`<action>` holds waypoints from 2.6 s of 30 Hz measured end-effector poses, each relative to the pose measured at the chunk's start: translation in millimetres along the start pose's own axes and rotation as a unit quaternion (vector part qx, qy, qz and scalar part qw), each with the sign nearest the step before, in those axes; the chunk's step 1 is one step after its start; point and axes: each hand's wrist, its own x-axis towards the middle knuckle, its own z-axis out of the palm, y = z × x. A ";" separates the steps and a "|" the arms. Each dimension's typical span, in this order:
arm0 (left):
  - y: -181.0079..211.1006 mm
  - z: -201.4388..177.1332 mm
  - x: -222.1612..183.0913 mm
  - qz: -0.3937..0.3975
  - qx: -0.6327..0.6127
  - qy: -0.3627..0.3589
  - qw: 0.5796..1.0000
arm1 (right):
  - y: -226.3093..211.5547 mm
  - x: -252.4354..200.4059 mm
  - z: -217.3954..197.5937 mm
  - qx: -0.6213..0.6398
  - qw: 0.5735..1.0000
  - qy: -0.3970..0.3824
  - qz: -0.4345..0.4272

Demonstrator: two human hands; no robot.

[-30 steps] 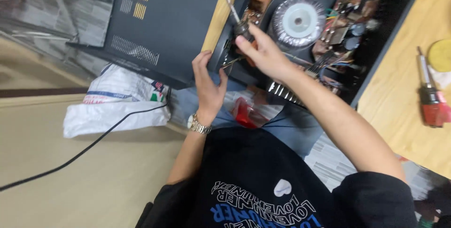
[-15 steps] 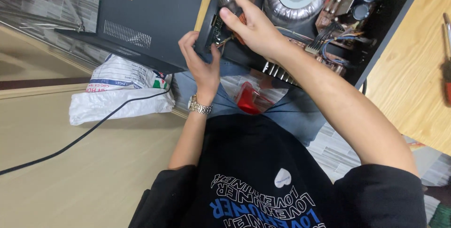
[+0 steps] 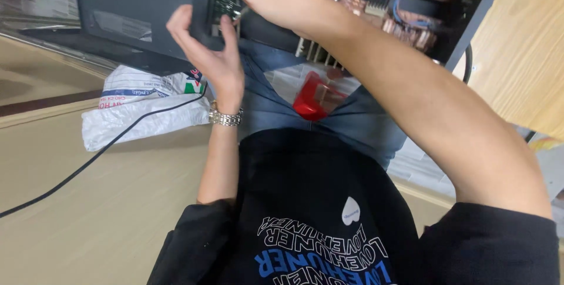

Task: Repairing an electronic amplifier by disassembling components and removing screws with a screwdriver

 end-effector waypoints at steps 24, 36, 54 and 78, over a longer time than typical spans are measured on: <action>10.6 -0.2 3.8 0.009 -0.008 0.010 1.000 | 0.5 -1.9 -2.3 -0.066 0.998 0.017 0.016; 4.3 0.1 3.2 -0.011 -0.032 0.017 0.999 | -149.0 -49.7 -73.1 -0.380 0.913 -0.112 0.100; -1.0 0.4 0.7 -0.043 -0.036 0.009 0.998 | -133.5 -68.4 -70.8 -0.435 0.889 -0.119 0.077; 2.5 -1.8 4.5 -0.057 -0.044 -0.001 0.997 | -120.5 -66.7 -12.3 -0.672 0.727 -0.137 -0.024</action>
